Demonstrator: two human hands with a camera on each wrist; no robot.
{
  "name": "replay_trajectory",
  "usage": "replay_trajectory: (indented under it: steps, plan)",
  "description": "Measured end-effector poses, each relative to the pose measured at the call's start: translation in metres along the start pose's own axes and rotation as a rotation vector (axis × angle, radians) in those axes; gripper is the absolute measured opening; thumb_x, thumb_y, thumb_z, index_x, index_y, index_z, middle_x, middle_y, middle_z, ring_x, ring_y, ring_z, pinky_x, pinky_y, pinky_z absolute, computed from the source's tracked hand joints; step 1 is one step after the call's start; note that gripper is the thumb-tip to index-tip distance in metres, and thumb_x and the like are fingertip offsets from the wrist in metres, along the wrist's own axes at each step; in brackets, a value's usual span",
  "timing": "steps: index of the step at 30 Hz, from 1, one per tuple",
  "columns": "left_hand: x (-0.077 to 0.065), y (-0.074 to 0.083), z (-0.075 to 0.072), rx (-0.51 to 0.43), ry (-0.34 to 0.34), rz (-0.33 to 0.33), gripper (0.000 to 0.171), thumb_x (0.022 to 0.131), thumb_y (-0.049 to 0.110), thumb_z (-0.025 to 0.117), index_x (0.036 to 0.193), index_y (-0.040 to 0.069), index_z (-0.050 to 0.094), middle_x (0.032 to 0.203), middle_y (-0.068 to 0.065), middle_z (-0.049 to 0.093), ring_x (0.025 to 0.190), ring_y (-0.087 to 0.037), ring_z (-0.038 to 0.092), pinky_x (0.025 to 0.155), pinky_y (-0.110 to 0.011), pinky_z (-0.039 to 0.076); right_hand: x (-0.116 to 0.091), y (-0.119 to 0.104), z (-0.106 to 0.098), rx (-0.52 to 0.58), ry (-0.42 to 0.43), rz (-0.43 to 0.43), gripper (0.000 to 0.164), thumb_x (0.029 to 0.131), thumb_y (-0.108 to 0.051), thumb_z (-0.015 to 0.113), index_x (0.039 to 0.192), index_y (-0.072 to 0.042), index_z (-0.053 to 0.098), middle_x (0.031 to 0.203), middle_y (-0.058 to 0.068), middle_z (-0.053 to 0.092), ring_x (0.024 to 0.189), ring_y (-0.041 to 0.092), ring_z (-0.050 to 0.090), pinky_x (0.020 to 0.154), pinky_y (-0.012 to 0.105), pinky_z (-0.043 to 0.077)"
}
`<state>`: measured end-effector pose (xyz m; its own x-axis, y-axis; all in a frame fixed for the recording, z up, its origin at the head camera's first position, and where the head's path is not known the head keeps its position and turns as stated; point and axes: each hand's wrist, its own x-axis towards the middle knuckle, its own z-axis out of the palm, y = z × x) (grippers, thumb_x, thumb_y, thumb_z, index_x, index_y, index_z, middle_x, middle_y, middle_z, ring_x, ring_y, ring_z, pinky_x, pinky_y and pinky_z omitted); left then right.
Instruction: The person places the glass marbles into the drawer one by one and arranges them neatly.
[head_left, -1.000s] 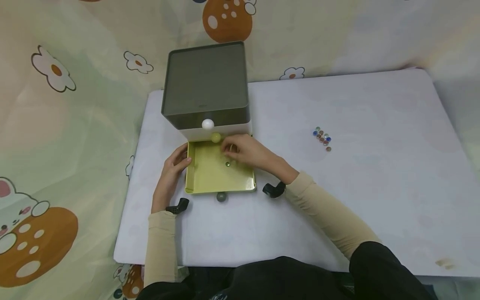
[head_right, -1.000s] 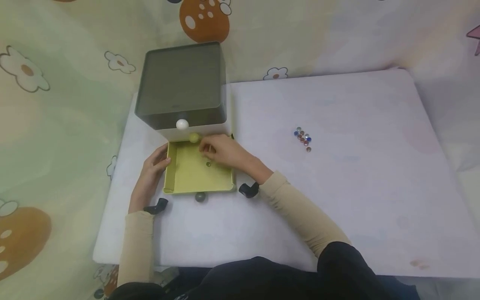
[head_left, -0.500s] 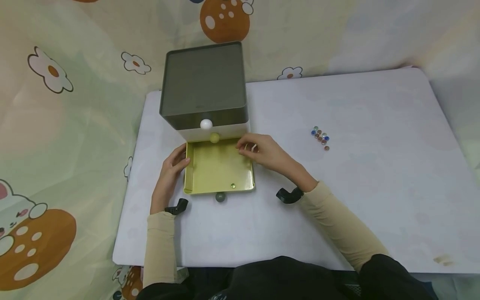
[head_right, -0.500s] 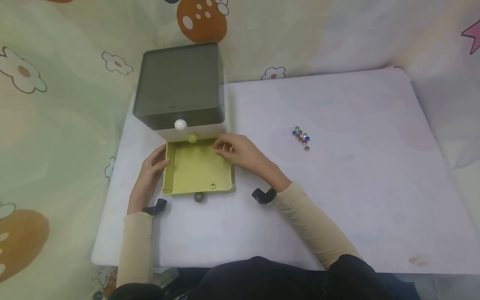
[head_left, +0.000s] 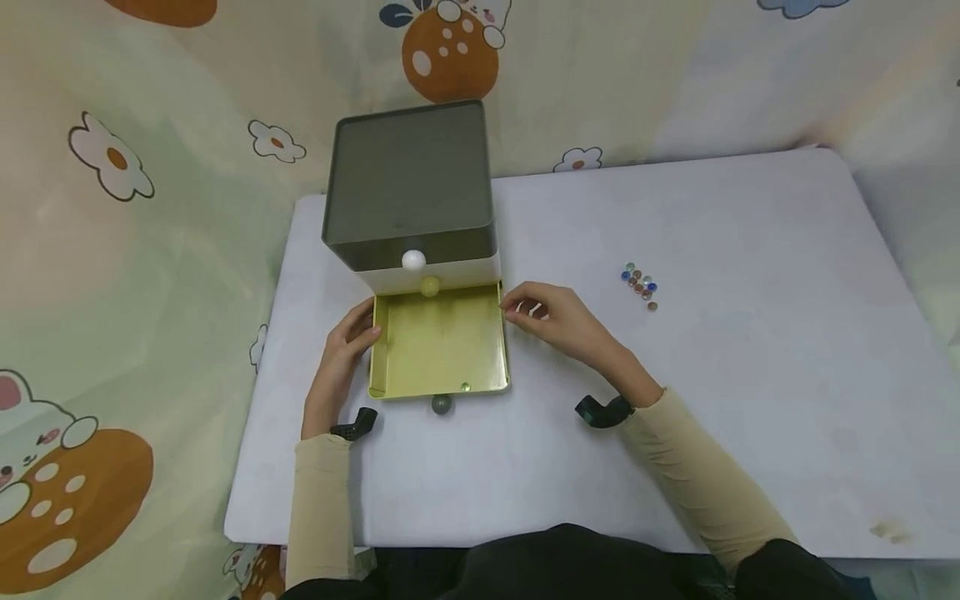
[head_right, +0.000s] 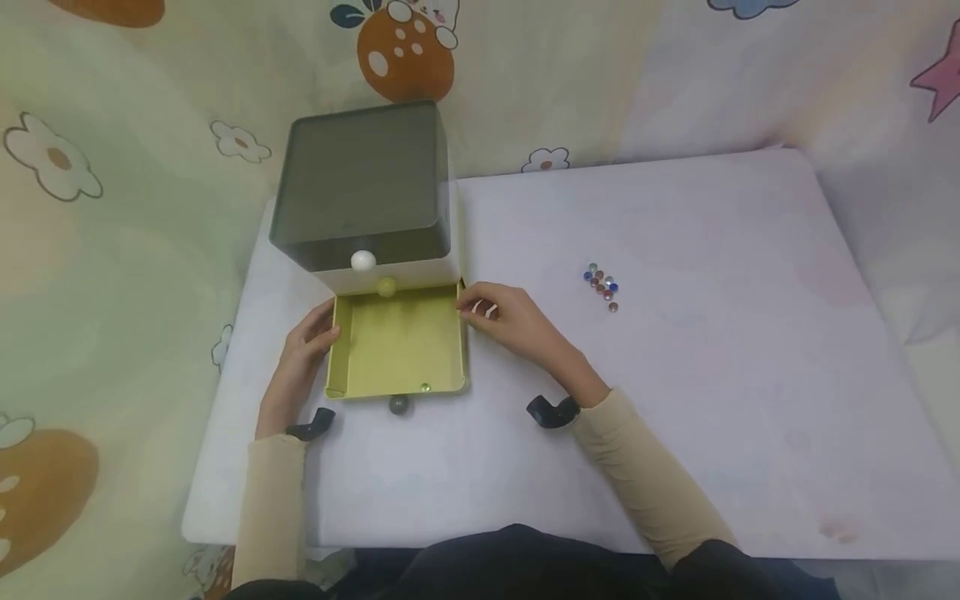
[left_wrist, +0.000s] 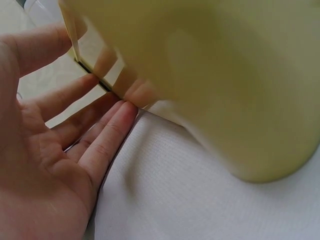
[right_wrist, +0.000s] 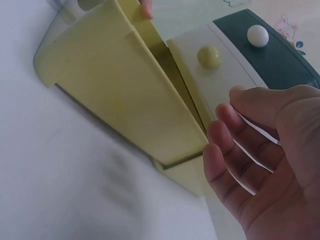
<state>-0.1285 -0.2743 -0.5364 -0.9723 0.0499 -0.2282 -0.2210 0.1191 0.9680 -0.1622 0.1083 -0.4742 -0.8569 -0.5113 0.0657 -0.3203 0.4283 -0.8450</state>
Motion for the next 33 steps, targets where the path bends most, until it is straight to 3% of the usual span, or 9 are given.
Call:
replay_trajectory:
  steps: [5,13,18,25,33]
  plan:
    - [-0.004,-0.005,0.000,0.016,-0.011,-0.016,0.065,0.104,0.032,0.064,0.163,0.025,0.037,0.163,-0.006,0.043,0.147,-0.018,0.040,0.130,-0.051,0.020,-0.020,0.018,-0.005,0.019,0.038,0.052,0.023,0.102,-0.025,0.069,0.120,-0.010,0.073,0.115,-0.001,0.074,0.101,0.016,0.066,0.088,0.035,0.057]
    - [-0.009,-0.021,0.003,0.057,-0.035,-0.024,0.067,0.105,0.032,0.061,0.165,0.027,0.030,0.168,-0.006,0.036,0.154,-0.027,0.033,0.130,-0.060,0.015,-0.075,0.067,-0.026,0.066,0.156,0.147,0.025,0.102,-0.025,0.069,0.120,-0.009,0.071,0.115,0.004,0.074,0.099,0.008,0.067,0.082,0.022,0.057]
    - [-0.009,-0.025,0.001,0.072,-0.024,-0.033,0.066,0.105,0.033,0.061,0.165,0.028,0.032,0.166,-0.010,0.039,0.154,-0.029,0.032,0.129,-0.064,0.012,-0.099,0.087,-0.045,0.025,0.283,0.159,0.022,0.103,-0.021,0.067,0.121,-0.009,0.070,0.116,0.008,0.074,0.097,-0.003,0.064,0.080,0.015,0.055]
    - [-0.015,-0.025,0.002,0.078,-0.016,-0.046,0.066,0.105,0.032,0.061,0.165,0.026,0.033,0.165,-0.009,0.040,0.154,-0.027,0.032,0.130,-0.064,0.011,-0.121,0.098,-0.059,-0.046,0.417,0.194,0.026,0.103,-0.020,0.067,0.126,-0.008,0.069,0.118,0.001,0.073,0.098,-0.009,0.062,0.079,0.009,0.052]
    - [-0.016,-0.022,0.004,0.078,-0.004,-0.049,0.065,0.105,0.031,0.062,0.164,0.026,0.034,0.163,-0.008,0.042,0.155,-0.026,0.031,0.129,-0.065,0.010,-0.132,0.106,-0.060,-0.212,0.495,0.304,0.027,0.103,-0.024,0.068,0.125,-0.009,0.068,0.115,0.011,0.072,0.093,-0.016,0.051,0.078,0.004,0.044]
